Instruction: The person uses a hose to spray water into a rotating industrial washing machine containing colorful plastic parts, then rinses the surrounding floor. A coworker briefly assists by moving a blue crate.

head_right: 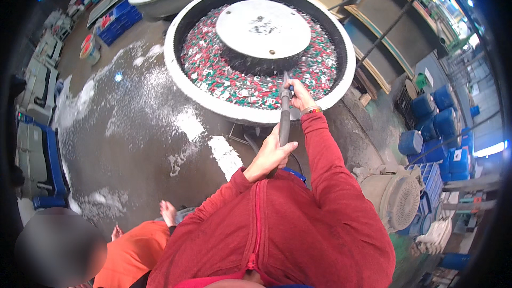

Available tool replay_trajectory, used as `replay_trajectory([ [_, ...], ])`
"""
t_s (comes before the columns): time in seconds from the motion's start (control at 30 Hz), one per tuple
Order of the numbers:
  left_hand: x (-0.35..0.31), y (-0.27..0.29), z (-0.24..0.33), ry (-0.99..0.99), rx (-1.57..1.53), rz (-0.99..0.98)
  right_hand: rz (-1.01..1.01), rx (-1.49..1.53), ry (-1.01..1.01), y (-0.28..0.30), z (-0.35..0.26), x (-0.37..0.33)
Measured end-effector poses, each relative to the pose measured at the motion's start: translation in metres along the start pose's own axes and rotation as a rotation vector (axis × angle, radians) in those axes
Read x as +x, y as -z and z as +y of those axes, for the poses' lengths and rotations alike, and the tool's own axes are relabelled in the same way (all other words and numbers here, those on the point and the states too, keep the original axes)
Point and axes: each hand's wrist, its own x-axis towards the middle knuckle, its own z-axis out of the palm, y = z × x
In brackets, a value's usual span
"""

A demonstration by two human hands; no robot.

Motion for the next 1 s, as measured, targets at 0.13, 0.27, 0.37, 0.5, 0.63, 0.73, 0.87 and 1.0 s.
replay_trajectory([
  [0.13, 0.008, -0.026, -0.001, -0.074, 0.121, -0.030, -0.031, 0.021, 0.162, 0.014, -0.034, -0.021],
  [0.27, 0.020, -0.055, -0.005, -0.218, 0.173, 0.051, -0.059, 0.019, 0.254, 0.013, -0.058, -0.039],
  [0.37, 0.026, -0.072, -0.007, -0.308, 0.169, 0.133, -0.140, -0.042, 0.264, 0.008, -0.076, -0.040],
  [0.5, 0.035, -0.087, -0.005, -0.242, 0.023, 0.196, -0.279, -0.116, 0.175, -0.009, -0.085, -0.021],
  [0.63, 0.038, -0.088, -0.005, -0.219, -0.139, 0.225, -0.338, -0.232, 0.060, -0.027, -0.064, 0.003],
  [0.73, 0.036, -0.088, -0.011, -0.197, -0.229, 0.275, -0.302, -0.265, -0.077, -0.026, -0.035, 0.015],
  [0.87, 0.035, -0.095, -0.020, -0.110, -0.302, 0.246, -0.334, -0.231, -0.196, 0.004, -0.005, 0.020],
  [1.0, 0.039, -0.096, -0.029, -0.070, -0.263, 0.132, -0.351, -0.167, -0.224, 0.046, -0.006, 0.018],
])
